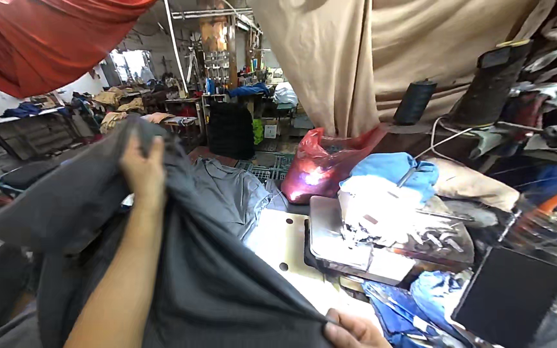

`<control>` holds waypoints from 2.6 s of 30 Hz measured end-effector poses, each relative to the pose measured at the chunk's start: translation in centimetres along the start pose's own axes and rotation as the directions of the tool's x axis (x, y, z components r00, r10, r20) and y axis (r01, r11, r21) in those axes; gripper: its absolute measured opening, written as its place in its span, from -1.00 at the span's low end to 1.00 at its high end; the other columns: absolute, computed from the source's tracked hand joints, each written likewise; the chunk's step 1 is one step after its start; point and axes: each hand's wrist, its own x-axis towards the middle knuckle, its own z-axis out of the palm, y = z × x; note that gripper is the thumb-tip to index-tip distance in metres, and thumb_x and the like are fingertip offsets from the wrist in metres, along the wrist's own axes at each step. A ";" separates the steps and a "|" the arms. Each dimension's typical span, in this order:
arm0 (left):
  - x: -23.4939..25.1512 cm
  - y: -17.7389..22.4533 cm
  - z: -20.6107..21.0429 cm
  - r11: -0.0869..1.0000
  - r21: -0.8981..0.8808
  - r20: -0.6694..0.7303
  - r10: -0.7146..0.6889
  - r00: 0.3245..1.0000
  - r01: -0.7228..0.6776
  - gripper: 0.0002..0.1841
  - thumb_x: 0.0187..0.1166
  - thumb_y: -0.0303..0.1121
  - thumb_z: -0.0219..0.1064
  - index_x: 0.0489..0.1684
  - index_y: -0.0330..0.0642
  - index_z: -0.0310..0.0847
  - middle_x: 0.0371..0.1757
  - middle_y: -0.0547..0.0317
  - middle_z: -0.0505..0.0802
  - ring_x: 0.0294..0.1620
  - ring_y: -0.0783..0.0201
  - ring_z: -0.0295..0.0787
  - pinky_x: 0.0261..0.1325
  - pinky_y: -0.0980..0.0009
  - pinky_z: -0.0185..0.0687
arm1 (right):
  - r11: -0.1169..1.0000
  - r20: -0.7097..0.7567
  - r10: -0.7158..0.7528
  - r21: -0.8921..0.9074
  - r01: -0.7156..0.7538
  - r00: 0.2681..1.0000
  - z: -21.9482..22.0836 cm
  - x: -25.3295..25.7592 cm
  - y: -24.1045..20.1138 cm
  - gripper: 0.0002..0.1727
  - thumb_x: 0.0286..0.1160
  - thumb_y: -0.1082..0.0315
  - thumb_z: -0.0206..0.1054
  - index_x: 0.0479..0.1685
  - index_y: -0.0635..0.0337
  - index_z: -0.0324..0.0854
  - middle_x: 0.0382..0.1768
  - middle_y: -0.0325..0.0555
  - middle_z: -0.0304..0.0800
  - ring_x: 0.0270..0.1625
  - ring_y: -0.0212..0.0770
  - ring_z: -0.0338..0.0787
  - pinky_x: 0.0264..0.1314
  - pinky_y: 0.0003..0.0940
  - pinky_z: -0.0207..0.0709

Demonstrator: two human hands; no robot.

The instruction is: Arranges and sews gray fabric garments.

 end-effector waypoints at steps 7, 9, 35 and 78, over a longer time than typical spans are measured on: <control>-3.0 -6.5 9.0 0.969 0.246 0.839 -0.196 0.507 -0.033 -0.72 0.72 -0.29 0.32 0.15 -0.28 0.82 0.08 -0.12 0.91 0.14 0.01 0.84 0.38 -0.07 0.62 | 0.899 -0.526 0.096 -0.319 -0.300 0.845 -7.1 -0.9 8.2 -0.82 0.61 0.34 0.33 -0.26 0.29 0.69 -0.46 -0.23 0.72 -0.38 -0.41 0.69 -0.21 -0.35 0.62; -3.7 -7.2 7.6 0.956 0.267 0.841 -0.169 0.514 -0.124 -0.80 0.64 -0.33 0.41 -0.02 -0.26 0.86 -0.10 -0.07 0.93 -0.03 0.03 0.86 0.24 -0.08 0.67 | 0.760 -0.554 -0.091 -0.575 -0.301 0.828 -8.5 -1.9 10.2 -0.72 0.46 0.35 0.45 -0.13 0.49 0.71 -0.29 0.10 0.79 -0.24 -0.14 0.76 -0.07 -0.11 0.67; -10.5 -11.2 3.1 0.877 0.318 0.922 -0.198 0.333 -0.359 -0.72 0.77 -0.33 0.19 0.11 -0.38 0.71 -0.01 -0.20 0.88 0.06 -0.11 0.86 0.26 -0.10 0.67 | 0.913 -0.293 0.314 -0.169 -0.372 0.903 4.3 14.2 12.3 -0.91 0.57 0.47 0.34 -0.20 0.30 0.53 -0.46 -0.07 0.73 -0.53 -0.22 0.79 -0.41 -0.29 0.76; -20.5 -0.2 26.6 0.963 0.196 0.909 -0.108 0.403 -0.183 -0.71 0.50 -0.23 0.44 -0.13 -0.32 0.81 -0.19 -0.03 0.88 -0.08 0.11 0.85 0.14 0.11 0.73 | 0.977 -0.722 -0.114 -0.206 -0.054 0.682 -12.0 4.9 5.9 -0.82 0.38 0.50 0.38 -0.57 0.15 0.73 -0.60 -0.41 0.65 -0.51 -0.59 0.58 -0.41 -0.61 0.47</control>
